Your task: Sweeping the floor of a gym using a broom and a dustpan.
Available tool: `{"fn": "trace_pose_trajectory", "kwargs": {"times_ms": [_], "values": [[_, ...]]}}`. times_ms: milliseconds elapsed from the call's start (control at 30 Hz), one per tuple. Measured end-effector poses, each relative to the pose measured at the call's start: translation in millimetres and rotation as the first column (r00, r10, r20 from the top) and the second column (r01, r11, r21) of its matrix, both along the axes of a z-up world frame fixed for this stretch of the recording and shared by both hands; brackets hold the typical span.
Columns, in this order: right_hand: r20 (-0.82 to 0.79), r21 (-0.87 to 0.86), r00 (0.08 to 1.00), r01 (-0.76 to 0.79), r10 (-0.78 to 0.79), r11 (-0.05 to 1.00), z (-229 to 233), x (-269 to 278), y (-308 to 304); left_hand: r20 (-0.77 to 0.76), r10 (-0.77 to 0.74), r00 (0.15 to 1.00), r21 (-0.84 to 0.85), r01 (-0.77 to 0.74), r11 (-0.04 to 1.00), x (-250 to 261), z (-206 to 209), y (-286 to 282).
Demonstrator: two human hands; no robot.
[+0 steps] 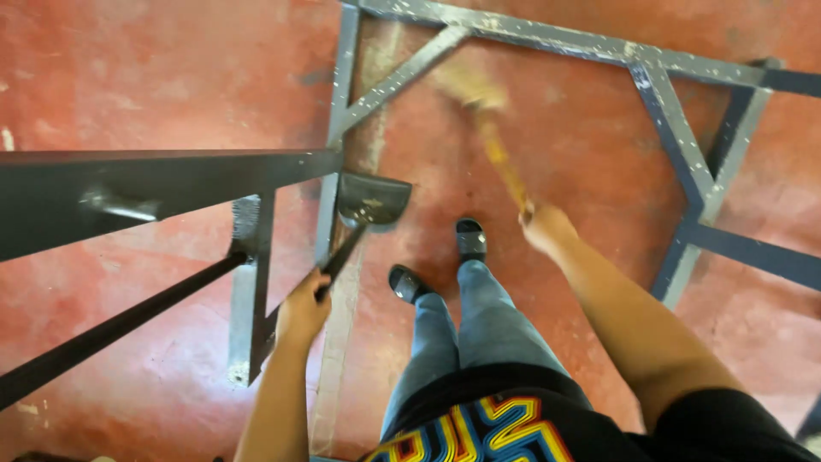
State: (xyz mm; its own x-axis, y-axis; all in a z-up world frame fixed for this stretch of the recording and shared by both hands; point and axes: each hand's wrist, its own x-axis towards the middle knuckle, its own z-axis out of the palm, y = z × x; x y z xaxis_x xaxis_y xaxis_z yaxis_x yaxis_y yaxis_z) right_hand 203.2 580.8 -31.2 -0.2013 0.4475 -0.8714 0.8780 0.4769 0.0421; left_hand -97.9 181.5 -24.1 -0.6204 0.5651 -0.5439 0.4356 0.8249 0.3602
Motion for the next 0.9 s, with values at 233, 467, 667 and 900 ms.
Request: {"fn": "trace_pose_trajectory", "kwargs": {"times_ms": [233, 467, 667, 900], "values": [[-0.171, 0.076, 0.944, -0.272, 0.282, 0.959, -203, -119, -116, -0.156, 0.101, 0.983, 0.043, -0.096, 0.994, 42, -4, -72], [-0.461, 0.332, 0.779, -0.292, 0.425, 0.897, -147, -60, -245, -0.119, 0.19, 0.975, -0.075, -0.2, 0.977, 14, -27, -46], [-0.223, -0.021, 0.89, -0.413, 0.398, 0.911, 100, -137, -128, -0.028, 0.131, 0.991, -0.17, -0.134, 0.976, 5, -8, -20], [-0.095, -0.04, 0.988, -0.125, 0.121, 0.991, -110, -182, -168, 0.036, 0.108, 0.993, -0.229, -0.097, 0.969, 18, 1, -2]]}}
